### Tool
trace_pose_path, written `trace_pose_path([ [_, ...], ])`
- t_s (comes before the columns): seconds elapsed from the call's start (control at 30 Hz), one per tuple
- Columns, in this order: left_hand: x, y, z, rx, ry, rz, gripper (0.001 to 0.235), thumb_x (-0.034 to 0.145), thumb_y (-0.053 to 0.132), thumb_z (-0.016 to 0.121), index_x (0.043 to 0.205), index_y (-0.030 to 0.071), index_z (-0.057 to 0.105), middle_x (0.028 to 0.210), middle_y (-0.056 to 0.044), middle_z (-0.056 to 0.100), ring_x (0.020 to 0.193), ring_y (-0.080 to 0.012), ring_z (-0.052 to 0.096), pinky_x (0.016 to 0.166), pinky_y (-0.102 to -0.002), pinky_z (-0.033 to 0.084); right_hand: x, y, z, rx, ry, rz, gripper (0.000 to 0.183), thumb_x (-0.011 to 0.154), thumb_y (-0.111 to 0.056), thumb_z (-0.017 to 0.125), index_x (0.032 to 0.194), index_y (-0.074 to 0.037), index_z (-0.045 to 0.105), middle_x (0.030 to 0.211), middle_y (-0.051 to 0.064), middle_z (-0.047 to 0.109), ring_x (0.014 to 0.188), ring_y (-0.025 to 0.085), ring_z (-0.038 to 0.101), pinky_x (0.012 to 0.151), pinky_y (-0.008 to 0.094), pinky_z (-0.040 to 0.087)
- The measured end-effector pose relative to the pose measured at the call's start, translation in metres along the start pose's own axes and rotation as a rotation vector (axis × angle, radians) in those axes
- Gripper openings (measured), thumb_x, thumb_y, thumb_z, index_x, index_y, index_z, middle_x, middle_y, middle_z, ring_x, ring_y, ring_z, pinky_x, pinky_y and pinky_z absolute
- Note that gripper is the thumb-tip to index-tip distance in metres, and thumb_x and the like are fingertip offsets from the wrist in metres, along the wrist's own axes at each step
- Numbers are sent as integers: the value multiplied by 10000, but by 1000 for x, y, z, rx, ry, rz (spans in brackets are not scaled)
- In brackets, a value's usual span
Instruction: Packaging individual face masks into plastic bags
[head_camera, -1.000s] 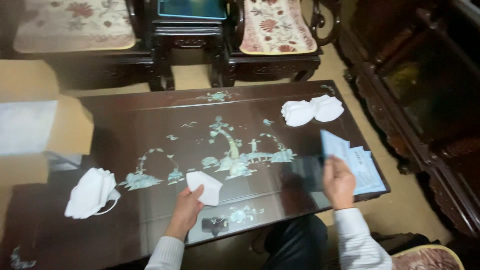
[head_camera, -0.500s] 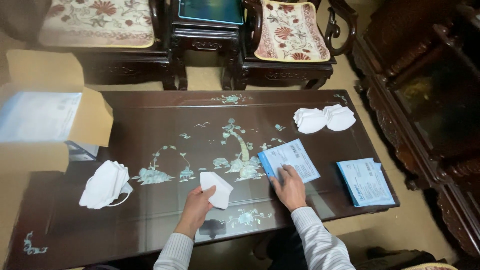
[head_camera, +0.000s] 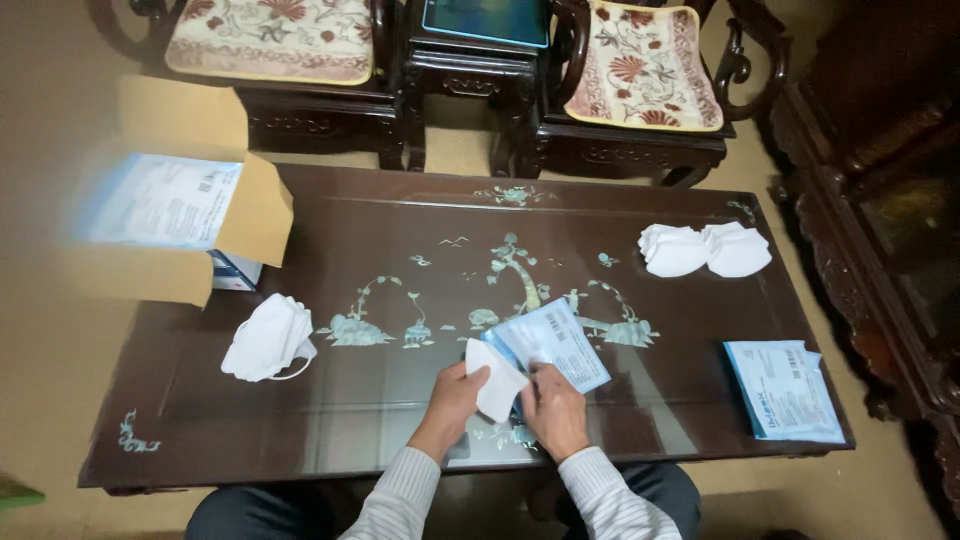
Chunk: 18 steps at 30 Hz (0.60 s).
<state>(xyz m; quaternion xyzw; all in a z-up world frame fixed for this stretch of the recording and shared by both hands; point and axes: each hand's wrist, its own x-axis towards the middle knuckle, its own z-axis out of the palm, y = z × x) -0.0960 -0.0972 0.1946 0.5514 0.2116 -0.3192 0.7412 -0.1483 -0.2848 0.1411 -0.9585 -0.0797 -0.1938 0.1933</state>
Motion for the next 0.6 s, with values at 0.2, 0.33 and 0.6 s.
trace_pose_path([
  [0.2, -17, 14, -9, 161, 45, 24, 199, 978, 134, 644, 843, -3, 697, 674, -86, 619, 552, -245, 610, 423, -437, 579, 8, -39, -1, 40, 69, 153, 214, 998, -235, 566, 873, -66, 609, 1057, 85, 740, 736, 320, 703, 559, 461, 494],
  [0.33, 14, -13, -22, 404, 136, 178, 313, 896, 151, 704, 632, 125, 536, 622, 40, 472, 583, -111, 429, 513, -319, 312, 8, -74, 1, 194, 147, -18, 270, 972, -146, 606, 734, -25, 567, 1046, 216, 726, 897, 350, 722, 736, 449, 583],
  [0.6, -42, 39, -39, 143, -21, -94, 511, 1015, 510, 473, 1205, 84, 681, 1120, -26, 750, 1066, -157, 680, 1012, -366, 492, 22, -45, 13, 131, -28, 161, 549, 1067, -367, 413, 1474, -11, 504, 1554, 225, 477, 1497, 404, 363, 1249, 562, 212],
])
